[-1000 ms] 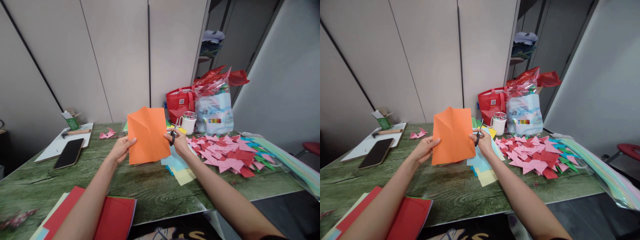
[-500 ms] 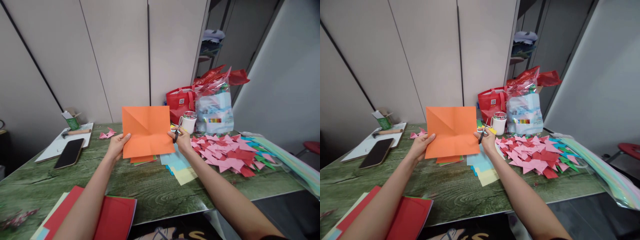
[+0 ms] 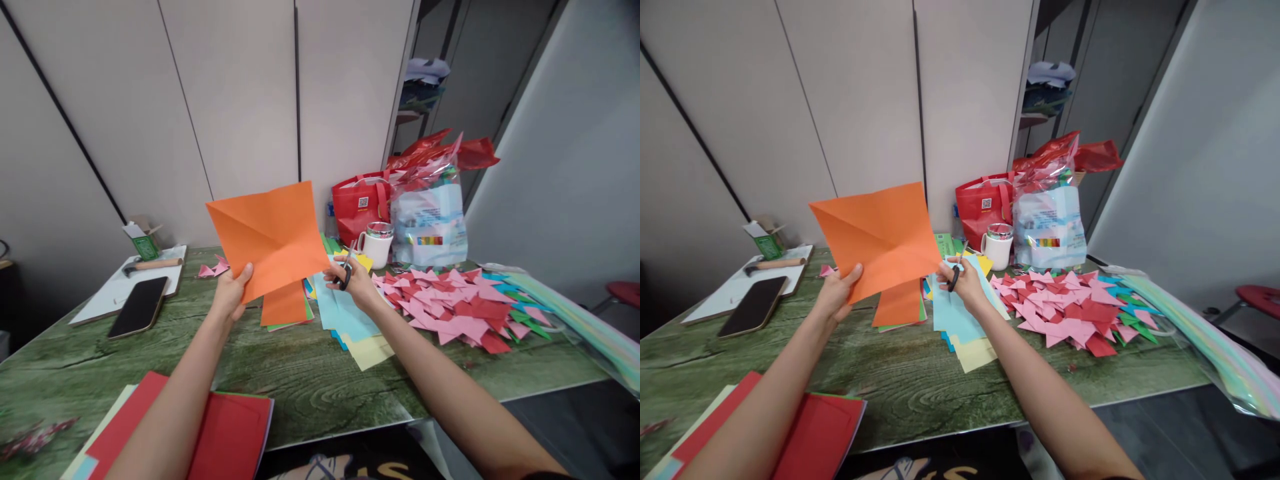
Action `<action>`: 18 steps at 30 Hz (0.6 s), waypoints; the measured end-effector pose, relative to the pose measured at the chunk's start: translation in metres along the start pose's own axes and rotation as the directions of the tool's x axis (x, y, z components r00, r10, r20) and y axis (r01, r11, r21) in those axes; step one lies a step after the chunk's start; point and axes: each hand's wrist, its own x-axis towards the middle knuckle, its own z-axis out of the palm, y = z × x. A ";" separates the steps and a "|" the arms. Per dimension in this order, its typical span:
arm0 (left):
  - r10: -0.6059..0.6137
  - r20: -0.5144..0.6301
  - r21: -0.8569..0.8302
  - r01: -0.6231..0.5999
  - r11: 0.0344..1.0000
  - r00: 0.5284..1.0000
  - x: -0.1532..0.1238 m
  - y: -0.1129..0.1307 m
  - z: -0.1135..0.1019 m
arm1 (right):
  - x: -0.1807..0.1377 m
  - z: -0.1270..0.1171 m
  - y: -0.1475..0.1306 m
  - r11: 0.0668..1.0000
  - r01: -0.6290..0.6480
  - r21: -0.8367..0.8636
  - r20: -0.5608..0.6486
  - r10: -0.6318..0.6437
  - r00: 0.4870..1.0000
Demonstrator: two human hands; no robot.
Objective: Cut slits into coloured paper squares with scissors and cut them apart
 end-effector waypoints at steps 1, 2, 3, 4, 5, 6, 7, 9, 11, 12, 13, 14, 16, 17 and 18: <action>0.043 -0.024 -0.018 -0.044 0.999 0.999 0.001 0.001 0.001 | -0.004 0.003 -0.001 0.999 -0.043 -0.014 0.104 0.044 0.994; 0.076 -0.035 -0.031 -0.077 0.997 0.996 0.001 0.001 0.001 | -0.008 0.007 -0.002 0.996 -0.079 -0.037 0.202 0.085 0.976; 0.101 -0.037 -0.039 -0.103 0.994 0.994 0.001 0.002 0.002 | -0.012 0.011 -0.002 0.991 -0.112 -0.071 0.293 0.127 0.947; 0.120 -0.035 -0.042 -0.122 0.992 0.992 0.000 0.002 0.003 | -0.017 0.015 -0.001 0.985 -0.139 -0.103 0.371 0.168 0.913; 0.133 -0.036 -0.042 -0.134 0.990 0.990 0.000 0.003 0.004 | -0.021 0.019 0.001 0.977 -0.164 -0.138 0.432 0.208 0.877; 0.141 -0.039 -0.040 -0.143 0.989 0.989 -0.001 0.003 0.005 | -0.025 0.022 0.003 0.968 -0.188 -0.168 0.490 0.248 0.836; 0.150 -0.045 -0.036 -0.152 0.988 0.988 -0.002 0.003 0.006 | -0.029 0.026 0.006 0.959 -0.210 -0.190 0.520 0.279 0.807; 0.171 -0.047 -0.026 -0.172 0.985 0.984 -0.005 0.002 0.008 | -0.034 0.031 0.012 0.949 -0.237 -0.206 0.563 0.313 0.765; 0.184 -0.027 -0.009 -0.185 0.983 0.982 -0.007 0.001 0.010 | -0.039 0.036 0.016 0.951 -0.237 -0.199 0.584 0.309 0.750; 0.191 -0.015 0.003 -0.191 0.982 0.981 -0.008 0.001 0.011 | -0.040 0.037 0.017 0.956 -0.218 -0.196 0.590 0.293 0.752; 0.201 -0.008 0.018 -0.201 0.980 0.980 -0.009 0.000 0.012 | -0.041 0.038 0.018 0.962 -0.192 -0.192 0.593 0.270 0.759; 0.210 -0.005 0.036 -0.210 0.977 0.978 -0.010 -0.001 0.013 | -0.042 0.039 0.017 0.968 -0.163 -0.189 0.590 0.245 0.769; 0.231 -0.011 0.080 -0.229 0.970 0.973 -0.010 -0.002 0.014 | -0.044 0.041 0.014 0.976 -0.119 -0.185 0.578 0.206 0.790; 0.241 -0.016 0.102 -0.238 0.966 0.970 -0.010 -0.003 0.014 | -0.044 0.041 0.012 0.976 -0.109 -0.186 0.569 0.197 0.799; 0.249 -0.022 0.124 -0.244 0.962 0.968 -0.010 -0.004 0.013 | -0.044 0.041 0.011 0.976 -0.103 -0.190 0.561 0.194 0.805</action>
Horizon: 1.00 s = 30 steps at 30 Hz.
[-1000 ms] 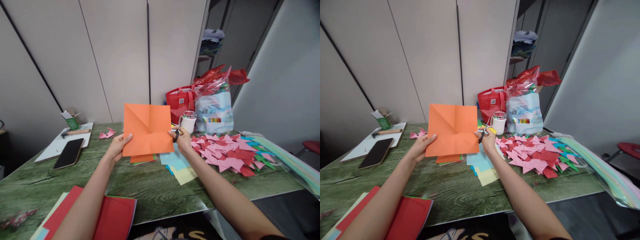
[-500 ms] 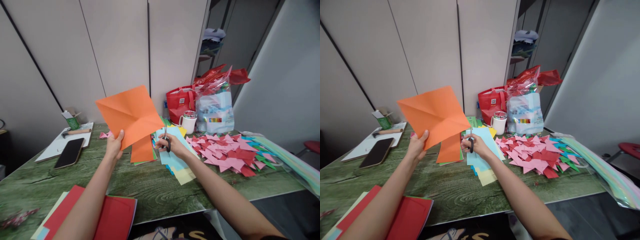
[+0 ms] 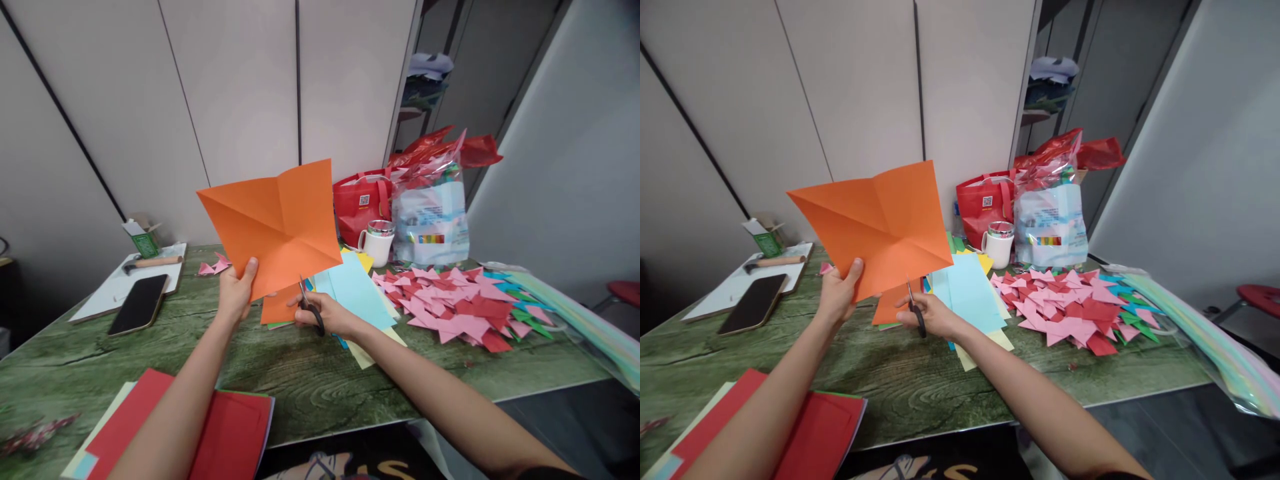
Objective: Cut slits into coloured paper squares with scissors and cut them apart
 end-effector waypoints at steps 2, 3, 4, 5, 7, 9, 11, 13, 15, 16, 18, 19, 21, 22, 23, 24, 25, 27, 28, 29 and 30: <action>0.008 -0.010 0.035 -0.007 0.999 1.000 0.001 -0.002 -0.001 | 0.000 0.000 -0.002 1.000 0.001 -0.017 -0.014 -0.002 1.000; 0.009 -0.011 0.046 -0.009 0.999 1.000 0.001 -0.003 -0.001 | 0.000 0.000 -0.002 1.000 0.003 -0.026 -0.019 -0.003 1.000; 0.010 -0.011 0.051 -0.009 0.999 1.000 0.002 -0.004 -0.002 | 0.000 0.000 -0.002 1.000 0.005 -0.030 -0.023 -0.006 1.000; 0.011 -0.010 0.049 -0.011 0.999 1.000 0.002 -0.005 -0.002 | 0.000 0.000 -0.001 0.999 0.007 -0.031 -0.024 -0.008 1.000; 0.014 0.001 0.031 -0.014 0.999 1.000 0.003 -0.006 -0.003 | 0.000 0.001 -0.001 0.999 0.016 -0.035 -0.020 -0.017 1.000; 0.007 0.013 0.010 -0.007 1.000 1.000 0.003 -0.007 -0.004 | 0.000 0.001 -0.001 0.999 0.029 -0.042 -0.011 -0.030 0.999; -0.009 0.022 0.001 0.009 1.000 1.000 0.002 -0.007 -0.003 | 0.000 0.001 -0.001 0.998 0.034 -0.050 -0.010 -0.035 0.999; -0.022 0.024 0.004 0.022 1.000 0.999 0.002 -0.007 -0.003 | -0.001 0.001 -0.001 0.998 0.029 -0.053 -0.018 -0.030 0.999; -0.026 0.022 0.012 0.026 1.000 0.999 0.002 -0.006 -0.003 | -0.001 0.001 -0.001 0.998 0.026 -0.054 -0.025 -0.028 0.999; -0.028 0.021 0.017 0.028 0.999 0.999 0.002 -0.006 -0.003 | -0.001 0.001 -0.001 0.998 0.029 -0.052 -0.027 -0.030 0.999; -0.032 0.026 0.018 0.032 0.999 0.999 0.002 -0.006 -0.003 | 0.000 0.001 -0.001 0.998 0.036 -0.045 -0.027 -0.037 0.999; -0.034 0.032 0.014 0.034 0.999 0.999 0.002 -0.007 -0.004 | -0.001 0.001 -0.001 0.998 0.040 -0.042 -0.027 -0.041 0.999; -0.032 0.038 0.007 0.032 0.999 0.999 0.002 -0.007 -0.004 | -0.001 0.001 -0.002 0.998 0.045 -0.036 -0.028 -0.046 0.999; -0.029 0.036 0.005 0.029 1.000 0.999 0.002 -0.007 -0.004 | -0.001 0.001 -0.002 0.998 0.046 -0.035 -0.028 -0.047 0.999; -0.030 0.033 0.006 0.029 1.000 0.999 0.002 -0.007 -0.004 | -0.001 0.001 -0.002 0.998 0.045 -0.034 -0.029 -0.046 0.998; -0.033 0.029 0.009 0.033 0.999 0.999 0.002 -0.007 -0.004 | -0.001 0.002 -0.002 0.998 0.042 -0.035 -0.031 -0.044 0.999; -0.039 0.026 0.011 0.039 0.999 0.999 0.002 -0.007 -0.003 | -0.001 0.002 -0.003 0.999 0.038 -0.034 -0.031 -0.039 0.999; -0.050 0.028 0.006 0.050 0.999 0.998 0.001 -0.005 -0.003 | -0.001 0.002 -0.003 0.999 0.030 -0.031 -0.030 -0.031 0.999; -0.055 0.031 0.002 0.055 0.999 0.998 0.001 -0.005 -0.002 | -0.001 0.001 -0.002 0.999 0.027 -0.029 -0.027 -0.028 0.999; -0.057 0.033 0.000 0.057 0.998 0.998 0.001 -0.004 -0.002 | -0.001 0.001 -0.002 0.999 0.027 -0.028 -0.025 -0.028 0.999; -0.060 0.033 0.001 0.060 0.998 0.998 0.000 -0.004 -0.002 | -0.001 0.001 -0.002 0.999 0.028 -0.028 -0.025 -0.028 0.999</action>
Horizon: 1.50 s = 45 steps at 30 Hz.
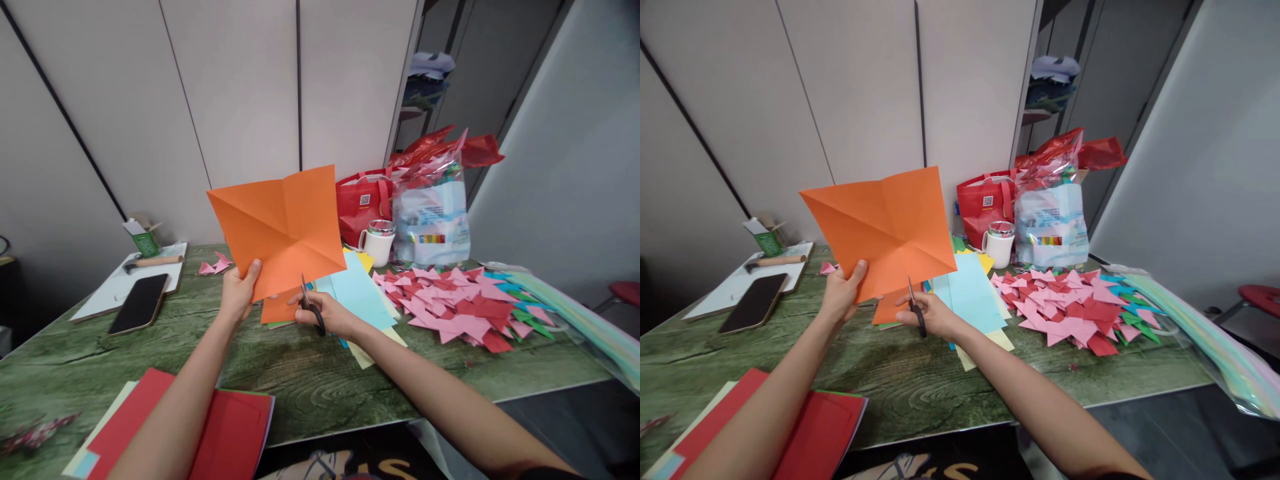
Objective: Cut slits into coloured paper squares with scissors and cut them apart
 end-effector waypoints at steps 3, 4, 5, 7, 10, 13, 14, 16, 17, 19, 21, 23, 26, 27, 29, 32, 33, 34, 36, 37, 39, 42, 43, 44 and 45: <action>-0.006 -0.006 0.017 0.006 1.000 1.000 0.000 0.000 0.000 | 0.000 -0.001 0.001 1.000 0.001 -0.008 -0.004 -0.001 1.000; -0.005 -0.007 0.022 0.005 1.000 1.000 0.000 0.000 0.000 | 0.000 -0.001 0.001 1.000 0.003 -0.010 -0.005 -0.003 1.000; -0.002 -0.009 0.026 0.002 1.000 1.000 0.000 0.000 -0.001 | 0.000 -0.001 0.001 1.000 0.006 -0.013 -0.006 -0.006 1.000; 0.003 -0.008 0.027 -0.003 1.000 1.000 0.001 0.000 -0.001 | 0.000 -0.001 0.001 1.000 0.007 -0.019 -0.009 -0.008 1.000; 0.000 0.000 0.020 0.000 1.000 1.000 0.001 -0.001 -0.001 | 0.000 0.000 0.001 0.999 -0.010 -0.034 -0.029 0.009 1.000; -0.001 0.003 0.007 0.001 1.000 1.000 0.001 -0.001 -0.002 | 0.000 0.000 0.001 0.998 -0.032 -0.045 -0.051 0.029 0.998; -0.001 0.002 0.007 0.001 1.000 1.000 0.001 -0.002 -0.002 | 0.001 0.000 0.001 0.998 -0.035 -0.046 -0.059 0.032 0.998; 0.001 -0.001 0.017 -0.001 1.000 1.000 0.001 -0.002 -0.002 | 0.001 0.001 0.001 0.998 -0.036 -0.045 -0.073 0.033 0.997; 0.001 -0.003 0.025 -0.001 1.000 1.000 0.002 -0.002 -0.002 | 0.001 0.001 0.001 0.998 -0.035 -0.044 -0.077 0.032 0.997; 0.005 0.000 0.040 -0.005 0.999 1.000 0.002 -0.003 -0.003 | 0.001 0.001 0.002 0.998 -0.035 -0.043 -0.080 0.031 0.996; 0.013 0.007 0.046 -0.013 0.999 1.000 0.002 -0.003 -0.003 | 0.001 0.001 0.002 0.998 -0.038 -0.051 -0.083 0.033 0.996; 0.015 0.009 0.050 -0.015 0.999 1.000 0.002 -0.003 -0.003 | 0.001 0.000 0.003 0.998 -0.039 -0.055 -0.088 0.034 0.996; -0.004 0.000 0.040 0.004 0.999 1.000 0.001 -0.002 -0.002 | 0.001 0.000 0.005 0.998 -0.037 -0.043 -0.093 0.033 0.995; -0.006 -0.002 0.035 0.006 0.999 1.000 0.001 -0.002 -0.002 | 0.002 0.000 0.006 0.998 -0.038 -0.040 -0.096 0.033 0.995; 0.002 0.001 0.027 -0.002 1.000 1.000 0.001 -0.002 -0.002 | 0.002 0.000 0.008 0.998 -0.040 -0.038 -0.102 0.036 0.994; 0.007 0.006 0.025 -0.007 1.000 1.000 0.002 -0.003 -0.002 | 0.003 0.000 0.009 0.999 -0.044 -0.030 -0.107 0.041 0.993; 0.002 0.004 0.028 -0.002 1.000 1.000 0.002 -0.003 -0.002 | 0.003 0.001 0.009 0.999 -0.045 -0.025 -0.108 0.042 0.993; -0.003 -0.001 0.033 0.003 0.999 1.000 0.002 -0.002 -0.002 | 0.003 0.001 0.009 0.999 -0.044 -0.019 -0.109 0.042 0.993; -0.005 -0.009 0.045 0.005 0.999 1.000 0.002 -0.002 -0.002 | 0.003 0.001 0.009 0.999 -0.045 -0.006 -0.110 0.044 0.993; -0.004 -0.011 0.050 0.004 0.999 1.000 0.002 -0.002 -0.002 | 0.003 0.001 0.009 0.999 -0.046 -0.002 -0.110 0.045 0.993; -0.001 -0.011 0.053 0.002 0.999 1.000 0.001 -0.001 -0.001 | 0.003 0.001 0.009 0.999 -0.048 -0.005 -0.108 0.047 0.993; -0.012 -0.001 0.048 0.012 0.999 1.000 0.000 0.000 -0.001 | 0.003 0.001 0.008 0.999 -0.047 -0.014 -0.111 0.045 0.993; -0.016 0.004 0.045 0.016 0.999 1.000 0.000 0.000 -0.001 | 0.003 0.001 0.009 0.999 -0.048 -0.014 -0.115 0.046 0.992; -0.017 0.009 0.046 0.016 0.999 1.000 0.000 0.000 -0.001 | 0.003 0.001 0.009 0.999 -0.048 -0.010 -0.120 0.047 0.992; -0.012 0.011 0.050 0.012 0.999 1.000 0.000 -0.001 -0.001 | 0.003 0.001 0.009 0.999 -0.046 -0.001 -0.125 0.045 0.991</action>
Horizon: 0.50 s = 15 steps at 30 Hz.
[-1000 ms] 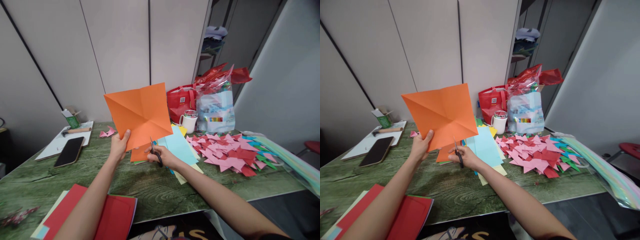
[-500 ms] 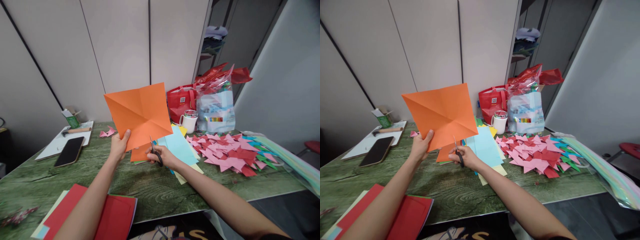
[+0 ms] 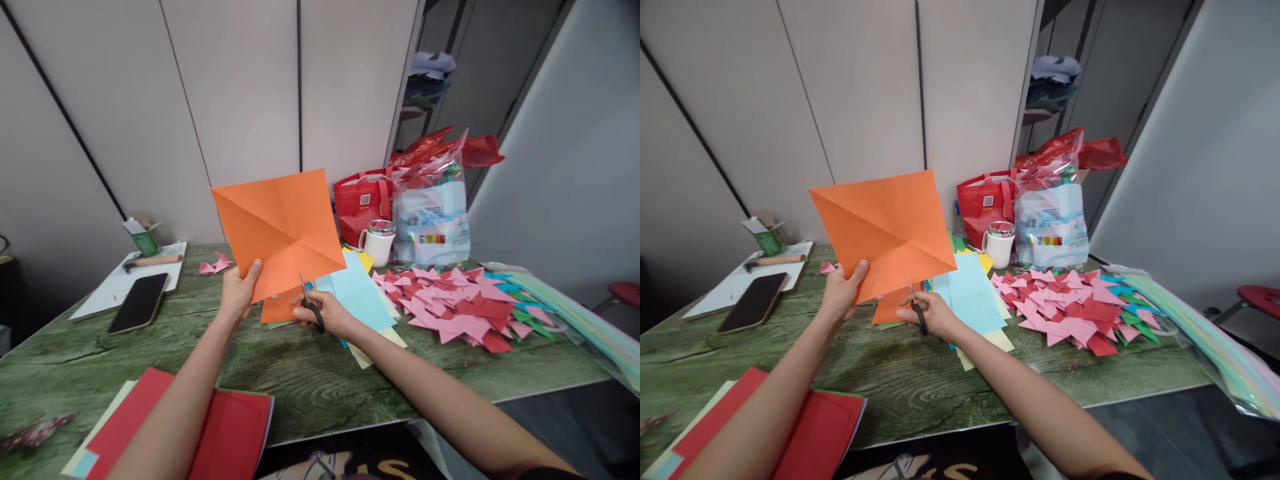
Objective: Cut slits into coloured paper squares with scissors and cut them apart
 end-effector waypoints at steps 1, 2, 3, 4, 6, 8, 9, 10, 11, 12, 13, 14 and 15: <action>0.009 0.003 0.006 -0.009 1.000 1.000 0.000 -0.001 0.000 | 0.000 0.000 0.000 1.000 0.004 0.010 -0.003 -0.004 1.000; 0.019 0.005 0.012 -0.019 1.000 1.000 0.000 -0.001 -0.001 | 0.000 0.000 0.000 1.000 0.012 0.020 -0.003 -0.012 1.000; 0.027 0.007 0.018 -0.027 0.999 1.000 0.001 -0.002 -0.001 | 0.000 0.000 0.000 0.999 0.020 0.028 -0.002 -0.020 1.000; 0.031 0.010 0.022 -0.031 0.999 0.999 0.001 -0.003 -0.001 | 0.000 0.000 0.000 0.999 0.026 0.034 -0.002 -0.026 1.000; 0.025 0.021 0.022 -0.026 0.999 0.999 0.002 -0.004 -0.002 | 0.000 0.001 0.000 0.999 0.029 0.040 0.000 -0.029 1.000; 0.009 0.027 0.022 -0.010 1.000 1.000 0.002 -0.004 -0.002 | 0.001 0.001 0.000 0.999 0.024 0.045 0.003 -0.025 1.000; 0.003 0.027 0.024 -0.003 1.000 1.000 0.002 -0.004 -0.002 | 0.001 0.001 0.001 0.998 0.023 0.051 0.004 -0.023 1.000; -0.002 0.022 0.026 0.001 1.000 1.000 0.002 -0.004 -0.002 | 0.001 0.000 0.001 0.998 0.021 0.056 0.004 -0.022 1.000; -0.005 0.014 0.029 0.004 1.000 1.000 0.002 -0.003 -0.002 | 0.001 0.000 0.001 0.998 0.021 0.060 0.004 -0.021 1.000; -0.006 0.004 0.031 0.006 1.000 1.000 0.001 -0.003 -0.001 | 0.001 0.000 0.001 0.998 0.020 0.060 0.003 -0.020 1.000; -0.006 -0.005 0.030 0.006 1.000 1.000 0.001 -0.002 -0.001 | 0.001 0.000 0.001 0.998 0.020 0.057 0.002 -0.020 1.000; -0.005 -0.010 0.028 0.005 1.000 1.000 0.001 -0.002 0.000 | 0.001 0.000 0.000 0.999 0.021 0.048 0.000 -0.021 1.000; -0.004 -0.009 0.025 0.004 1.000 1.000 0.001 -0.001 0.000 | 0.001 0.000 0.000 0.999 0.021 0.036 -0.003 -0.021 1.000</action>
